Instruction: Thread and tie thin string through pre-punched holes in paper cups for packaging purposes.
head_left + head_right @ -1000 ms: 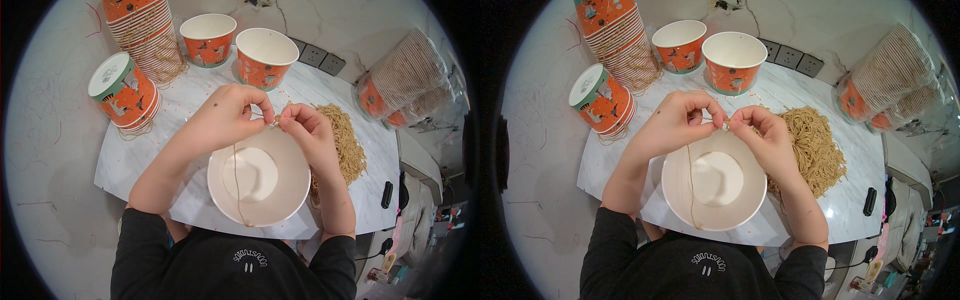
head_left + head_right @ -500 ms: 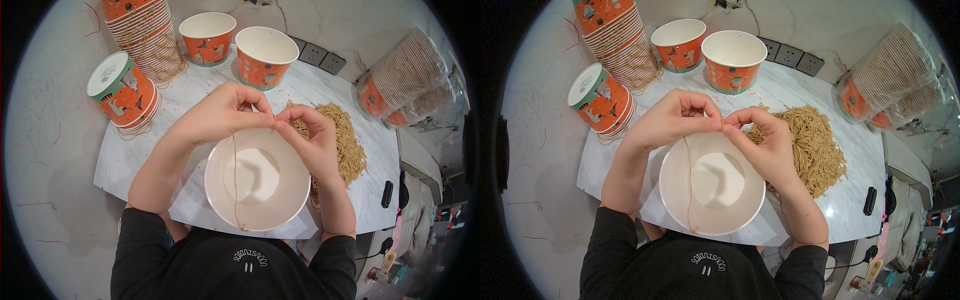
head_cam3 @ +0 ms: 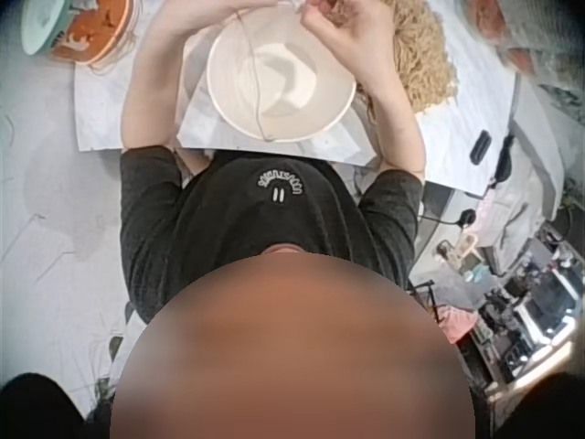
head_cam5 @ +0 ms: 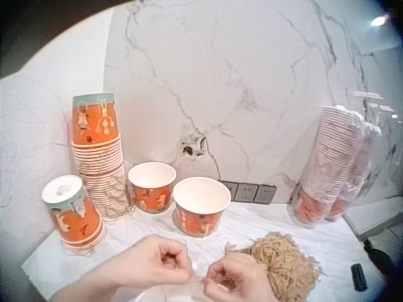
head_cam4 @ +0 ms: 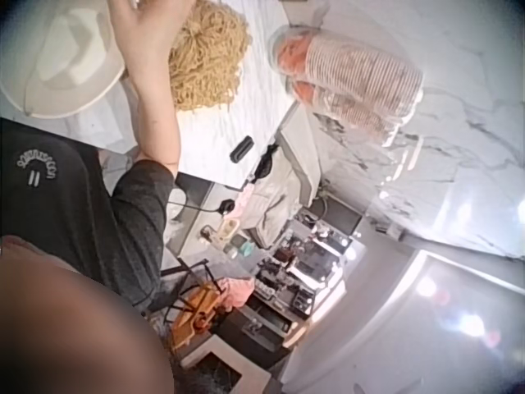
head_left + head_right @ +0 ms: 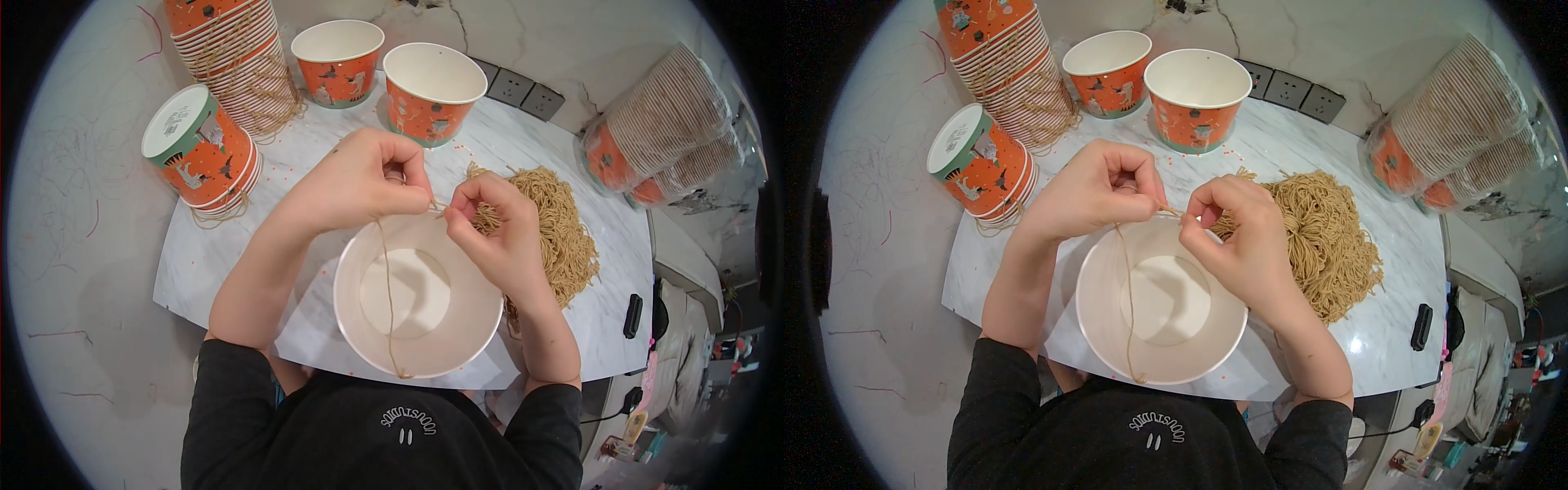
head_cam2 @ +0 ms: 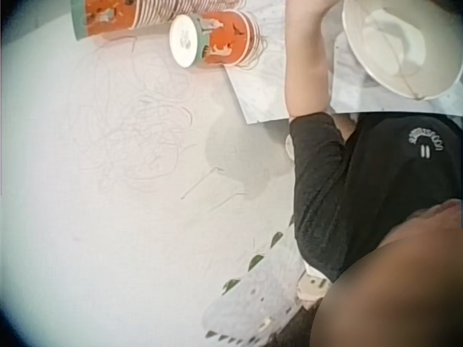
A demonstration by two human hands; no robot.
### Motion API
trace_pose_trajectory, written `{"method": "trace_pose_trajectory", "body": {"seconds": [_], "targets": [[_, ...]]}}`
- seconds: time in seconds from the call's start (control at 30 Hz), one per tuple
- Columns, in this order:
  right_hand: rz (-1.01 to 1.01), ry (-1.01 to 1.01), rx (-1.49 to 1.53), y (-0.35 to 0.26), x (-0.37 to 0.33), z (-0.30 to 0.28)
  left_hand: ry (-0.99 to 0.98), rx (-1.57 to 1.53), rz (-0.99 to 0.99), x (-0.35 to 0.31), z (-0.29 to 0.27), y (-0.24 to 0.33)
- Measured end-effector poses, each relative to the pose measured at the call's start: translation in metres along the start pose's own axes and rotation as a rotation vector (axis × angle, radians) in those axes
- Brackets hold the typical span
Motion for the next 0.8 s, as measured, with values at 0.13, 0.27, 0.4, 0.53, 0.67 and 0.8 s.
{"method": "trace_pose_trajectory", "body": {"seconds": [0.13,0.27,0.4,0.53,0.67,0.8], "targets": [[0.025,-0.002,0.014,0.000,0.000,0.000,0.027,0.101,-0.006,0.000,-0.001,-0.001],[0.041,-0.014,-0.016,0.000,0.000,-0.001,0.057,0.153,0.016,0.001,0.002,-0.006],[0.022,-0.029,-0.063,0.000,-0.001,-0.003,0.065,0.222,0.023,0.000,0.003,-0.002],[0.117,-0.067,-0.036,-0.001,-0.002,-0.006,0.078,0.106,-0.003,-0.006,0.005,0.003],[-0.066,-0.039,-0.084,-0.010,0.002,-0.007,0.046,0.053,-0.051,-0.013,0.005,0.021],[-0.165,-0.070,-0.140,-0.010,-0.001,-0.007,-0.023,-0.168,0.011,-0.019,0.015,0.030]]}}
Point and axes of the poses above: each hand's wrist, its own x-axis towards the middle knuckle, its own z-axis out of the palm, y = z × x, the point moved 1 cm from there along x, towards the middle knuckle
